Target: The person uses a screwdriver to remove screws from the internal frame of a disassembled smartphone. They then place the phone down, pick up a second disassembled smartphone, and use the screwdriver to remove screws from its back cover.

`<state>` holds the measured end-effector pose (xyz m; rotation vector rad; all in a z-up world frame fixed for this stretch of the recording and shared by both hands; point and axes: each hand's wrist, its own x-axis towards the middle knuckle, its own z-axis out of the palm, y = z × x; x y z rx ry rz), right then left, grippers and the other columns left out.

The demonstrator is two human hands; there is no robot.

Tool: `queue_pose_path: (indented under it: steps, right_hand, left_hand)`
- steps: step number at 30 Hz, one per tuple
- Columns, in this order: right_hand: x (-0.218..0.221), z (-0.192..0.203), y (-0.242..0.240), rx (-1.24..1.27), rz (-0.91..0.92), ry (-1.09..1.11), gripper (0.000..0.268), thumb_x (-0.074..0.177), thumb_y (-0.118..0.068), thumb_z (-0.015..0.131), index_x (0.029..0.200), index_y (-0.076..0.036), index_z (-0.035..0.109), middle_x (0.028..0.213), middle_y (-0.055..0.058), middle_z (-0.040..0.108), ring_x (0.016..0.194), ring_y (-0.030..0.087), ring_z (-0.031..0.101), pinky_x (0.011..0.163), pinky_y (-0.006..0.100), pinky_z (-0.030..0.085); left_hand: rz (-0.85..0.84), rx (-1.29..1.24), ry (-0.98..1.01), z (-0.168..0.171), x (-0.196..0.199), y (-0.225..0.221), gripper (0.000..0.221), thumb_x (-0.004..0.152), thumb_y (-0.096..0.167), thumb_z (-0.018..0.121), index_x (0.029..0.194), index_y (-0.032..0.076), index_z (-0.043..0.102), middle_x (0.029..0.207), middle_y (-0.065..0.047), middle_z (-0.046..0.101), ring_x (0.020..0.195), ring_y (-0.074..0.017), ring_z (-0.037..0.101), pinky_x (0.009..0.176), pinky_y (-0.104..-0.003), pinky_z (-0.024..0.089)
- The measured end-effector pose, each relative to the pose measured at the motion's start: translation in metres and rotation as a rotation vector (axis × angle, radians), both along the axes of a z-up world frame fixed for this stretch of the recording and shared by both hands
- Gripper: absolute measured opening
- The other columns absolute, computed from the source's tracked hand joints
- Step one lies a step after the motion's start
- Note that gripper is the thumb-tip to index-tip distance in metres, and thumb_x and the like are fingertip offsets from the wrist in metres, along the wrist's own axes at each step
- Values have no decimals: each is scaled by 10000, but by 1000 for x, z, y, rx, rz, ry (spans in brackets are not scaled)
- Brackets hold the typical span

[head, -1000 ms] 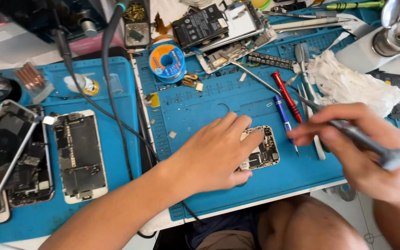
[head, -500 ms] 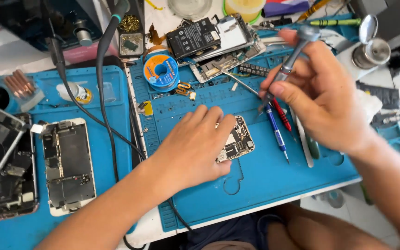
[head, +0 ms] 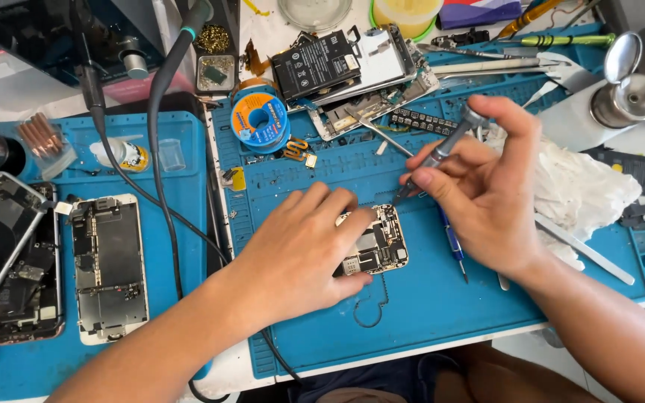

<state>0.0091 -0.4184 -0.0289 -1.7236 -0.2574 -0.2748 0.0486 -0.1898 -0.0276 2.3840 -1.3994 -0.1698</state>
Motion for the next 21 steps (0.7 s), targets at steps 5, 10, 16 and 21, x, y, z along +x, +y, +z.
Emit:
queue_pose_path:
  steps: [5,10,16,21]
  right_hand:
    - [-6,-6,2,25,-23,-29,636,984,145,571,1397,-139,180,1070,266,596,993,296,679,973,393,623]
    - [-7,-6,3,-9,-6,-4,649,982,139,582,1405,-146,180,1101,245,602,1001,291,705,969,371,632]
    - [-9,-7,4,-95,1,-80,662,975,139,608,1419,-127,197,1082,264,616,1006,305,722,962,376,641]
    - [-11,-14,5,-137,15,-165,670,960,160,618,1398,-141,210,1097,267,600,986,327,727,964,410,658]
  left_hand:
    - [-24,23,-63,1,-1,0,672,763,510,821,1265,107,628,1116,-138,579,976,-339,532,783,-484,475]
    - [-26,24,-95,-1,-2,1,698,778,518,793,1318,112,617,1136,-143,570,978,-342,526,782,-479,469]
    - [-21,26,-84,-2,-2,2,689,783,524,782,1315,114,626,1140,-124,570,985,-337,518,769,-482,469]
    - [-25,82,-57,-5,-1,3,702,824,551,741,1330,74,642,1179,-113,579,1024,-324,505,804,-463,465]
